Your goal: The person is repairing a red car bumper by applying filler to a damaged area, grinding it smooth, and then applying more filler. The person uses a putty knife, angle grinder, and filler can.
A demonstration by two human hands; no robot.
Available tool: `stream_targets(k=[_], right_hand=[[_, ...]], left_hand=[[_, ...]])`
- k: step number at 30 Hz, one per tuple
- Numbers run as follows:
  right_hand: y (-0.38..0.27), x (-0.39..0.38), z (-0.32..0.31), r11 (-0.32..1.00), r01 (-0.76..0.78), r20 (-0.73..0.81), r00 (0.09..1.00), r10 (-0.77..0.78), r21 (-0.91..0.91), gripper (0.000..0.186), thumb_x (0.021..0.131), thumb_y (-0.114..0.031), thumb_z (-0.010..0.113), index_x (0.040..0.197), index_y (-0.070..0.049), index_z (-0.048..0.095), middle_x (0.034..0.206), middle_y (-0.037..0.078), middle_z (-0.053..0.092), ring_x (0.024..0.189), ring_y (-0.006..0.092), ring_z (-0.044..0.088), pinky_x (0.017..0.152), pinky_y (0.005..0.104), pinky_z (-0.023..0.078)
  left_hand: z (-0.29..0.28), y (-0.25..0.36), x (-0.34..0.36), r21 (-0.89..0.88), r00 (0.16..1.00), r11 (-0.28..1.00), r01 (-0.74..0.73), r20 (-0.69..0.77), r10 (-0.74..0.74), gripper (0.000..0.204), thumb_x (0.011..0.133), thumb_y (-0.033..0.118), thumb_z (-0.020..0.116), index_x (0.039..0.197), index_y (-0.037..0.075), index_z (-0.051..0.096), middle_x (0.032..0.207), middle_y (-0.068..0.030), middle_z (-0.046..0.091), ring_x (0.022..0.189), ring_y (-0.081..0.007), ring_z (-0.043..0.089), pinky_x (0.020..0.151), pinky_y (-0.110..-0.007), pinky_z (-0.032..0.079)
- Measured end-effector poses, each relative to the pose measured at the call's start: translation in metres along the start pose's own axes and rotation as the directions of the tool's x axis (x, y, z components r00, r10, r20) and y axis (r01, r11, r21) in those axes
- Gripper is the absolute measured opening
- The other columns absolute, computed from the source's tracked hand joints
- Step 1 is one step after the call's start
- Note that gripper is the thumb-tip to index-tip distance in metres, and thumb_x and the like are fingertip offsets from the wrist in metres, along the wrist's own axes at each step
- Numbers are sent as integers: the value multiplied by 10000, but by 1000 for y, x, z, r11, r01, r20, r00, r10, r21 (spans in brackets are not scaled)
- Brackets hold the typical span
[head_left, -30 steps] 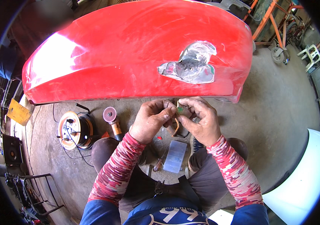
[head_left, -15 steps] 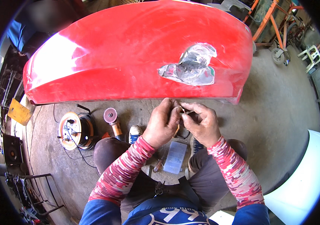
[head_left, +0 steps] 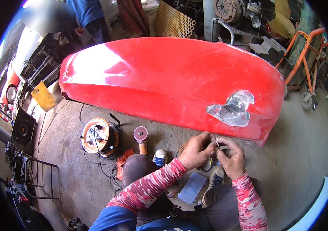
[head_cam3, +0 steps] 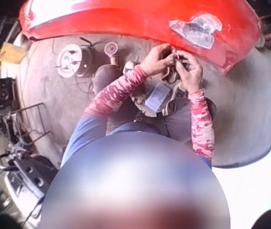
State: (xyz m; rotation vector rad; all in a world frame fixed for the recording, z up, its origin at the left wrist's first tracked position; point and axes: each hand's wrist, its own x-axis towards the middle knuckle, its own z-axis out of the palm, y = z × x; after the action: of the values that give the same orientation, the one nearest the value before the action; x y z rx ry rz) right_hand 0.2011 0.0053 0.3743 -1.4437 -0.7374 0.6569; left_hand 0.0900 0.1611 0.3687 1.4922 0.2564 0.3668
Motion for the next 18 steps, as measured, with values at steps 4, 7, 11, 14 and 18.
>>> stream_targets(k=[4, 7, 11, 14, 18], right_hand=[[1, 0, -5, 999, -30, 2, 1000, 30, -36, 216, 977, -39, 685, 1184, 25, 697, 1007, 29, 716, 806, 61, 655, 686, 234, 543], [0, 1, -10, 948, -233, -46, 972, 229, -218, 178, 1001, -52, 607, 1140, 25, 687, 931, 41, 708, 801, 74, 671, 658, 247, 550], [-6, -3, -11, 947, -322, -9, 947, 322, 21, 176, 996, -36, 548, 1058, 42, 694, 877, 48, 699, 783, 89, 674, 638, 271, 567], [-13, 6, -4, 972, -230, 63, 972, 227, 50, 208, 1003, -52, 544, 1080, 35, 717, 891, 25, 698, 769, 69, 647, 651, 249, 541], [-26, 20, -6, 988, -152, 131, 980, 150, 9, 197, 1021, -102, 632, 1133, 2, 757, 904, -33, 684, 735, 28, 558, 649, 218, 444]], left_hand=[[-4, 3, 1, 499, 942, 805, -322, 82, 326, 173, 921, 78, 666, 1037, -19, 581, 929, -245, 662, 886, -453, 678, 777, -494, 544], [-7, 11, -2, 558, 946, 776, -293, 53, 319, 200, 879, 88, 689, 1023, -11, 592, 914, -223, 660, 873, -438, 678, 771, -494, 544], [-14, 21, -1, 455, 950, 846, -279, 1, 313, 194, 831, 102, 710, 973, 0, 625, 889, -193, 650, 845, -403, 679, 766, -462, 552], [-12, 22, 1, 349, 971, 915, -202, -47, 233, 162, 860, 91, 727, 968, -3, 652, 861, -115, 632, 796, -239, 643, 745, -385, 534], [-9, 17, 4, 155, 984, 982, -112, -120, 131, 130, 908, 55, 727, 1006, -12, 671, 886, -42, 618, 855, -122, 611, 771, -315, 522]])
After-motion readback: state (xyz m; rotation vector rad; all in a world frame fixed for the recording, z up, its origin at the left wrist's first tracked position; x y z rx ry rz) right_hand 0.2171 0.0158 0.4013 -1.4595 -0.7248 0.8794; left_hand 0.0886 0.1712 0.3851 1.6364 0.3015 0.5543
